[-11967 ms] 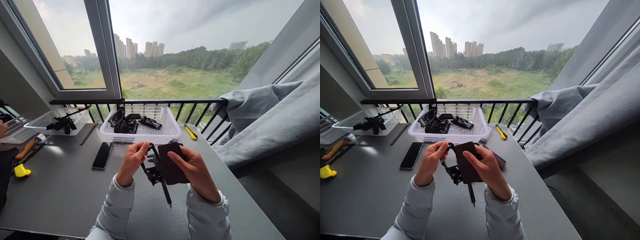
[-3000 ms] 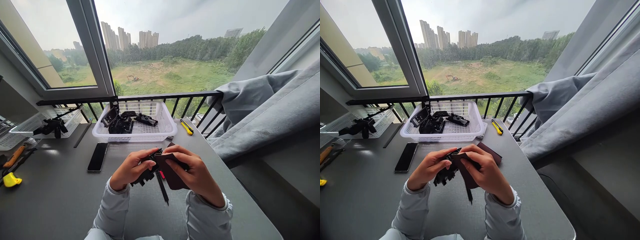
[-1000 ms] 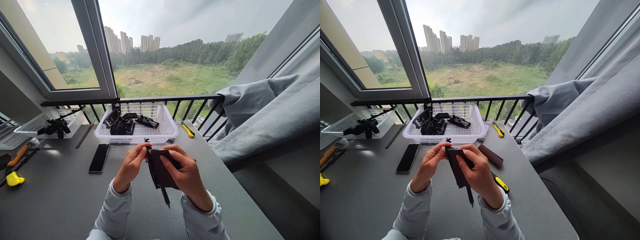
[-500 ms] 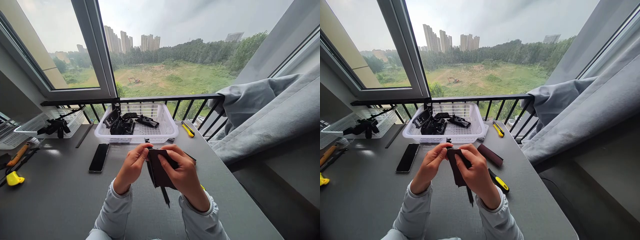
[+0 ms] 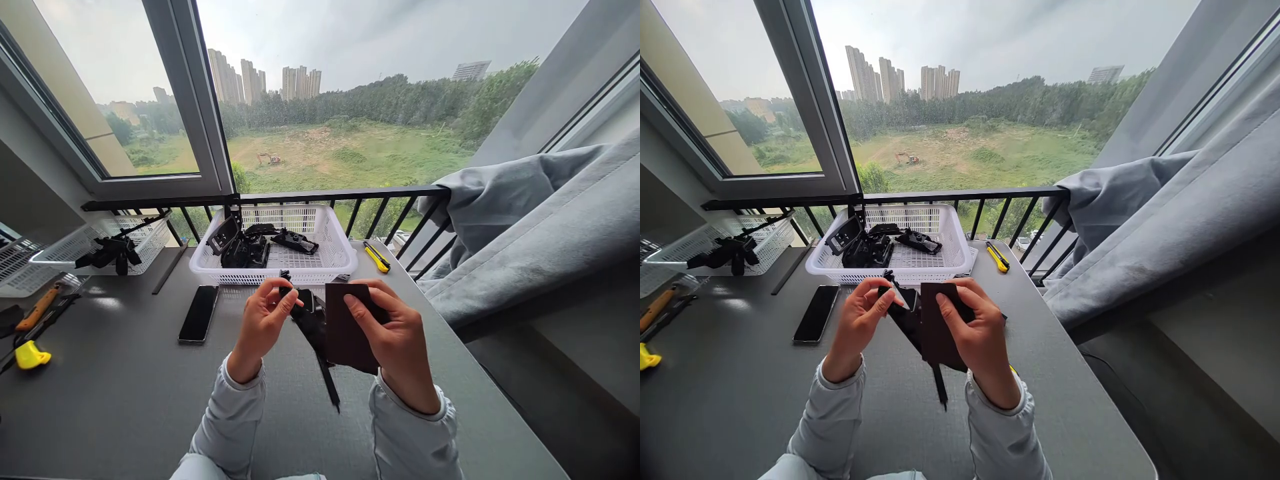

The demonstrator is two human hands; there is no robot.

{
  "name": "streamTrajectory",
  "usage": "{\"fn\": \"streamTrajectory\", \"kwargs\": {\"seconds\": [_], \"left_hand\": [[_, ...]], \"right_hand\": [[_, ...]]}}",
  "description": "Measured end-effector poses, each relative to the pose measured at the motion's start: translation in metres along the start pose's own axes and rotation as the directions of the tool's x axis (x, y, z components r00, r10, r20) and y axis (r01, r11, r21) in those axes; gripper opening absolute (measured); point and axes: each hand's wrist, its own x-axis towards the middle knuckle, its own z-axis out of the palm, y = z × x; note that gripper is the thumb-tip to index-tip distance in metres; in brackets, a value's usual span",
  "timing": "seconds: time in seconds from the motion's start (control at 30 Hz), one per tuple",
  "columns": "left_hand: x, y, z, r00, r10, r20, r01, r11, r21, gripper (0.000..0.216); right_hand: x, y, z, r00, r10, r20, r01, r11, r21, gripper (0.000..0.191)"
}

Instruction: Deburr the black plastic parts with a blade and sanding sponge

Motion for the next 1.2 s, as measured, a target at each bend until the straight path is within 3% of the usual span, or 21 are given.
{"fn": "streamTrajectory", "kwargs": {"seconds": [0.13, 0.4, 0.67, 0.87, 1.0, 1.2], "left_hand": [[0.005, -0.001, 0.001, 0.994, -0.049, -0.099, 0.040, 0.995, -0.093, 0.041], [0.006, -0.004, 0.009, 0.995, -0.069, -0.065, 0.055, 0.977, -0.207, 0.051], [-0.001, -0.006, 0.017, 0.995, 0.071, -0.068, -0.082, 0.981, -0.179, 0.032], [-0.007, -0.010, 0.017, 0.979, 0.203, 0.035, -0.199, 0.976, -0.092, 0.019], [-0.007, -0.010, 0.016, 0.957, 0.289, 0.040, -0.286, 0.957, -0.054, 0.015], [-0.007, -0.010, 0.016, 0.942, 0.335, 0.039, -0.334, 0.942, -0.009, 0.012]], "right_hand": [[0.000, -0.001, 0.000, 1.000, 0.007, -0.004, -0.007, 1.000, 0.002, 0.015], [-0.002, -0.001, 0.007, 0.995, -0.021, 0.095, 0.018, 0.999, 0.033, 0.014], [-0.003, -0.003, 0.009, 0.997, -0.021, 0.079, 0.023, 1.000, -0.017, 0.015], [-0.006, -0.007, 0.015, 0.995, -0.059, 0.086, 0.058, 0.998, 0.012, 0.012], [-0.007, -0.007, 0.017, 0.992, -0.095, 0.080, 0.099, 0.994, -0.036, 0.014], [-0.007, -0.008, 0.016, 0.992, -0.092, 0.086, 0.095, 0.995, -0.036, 0.015]]}}
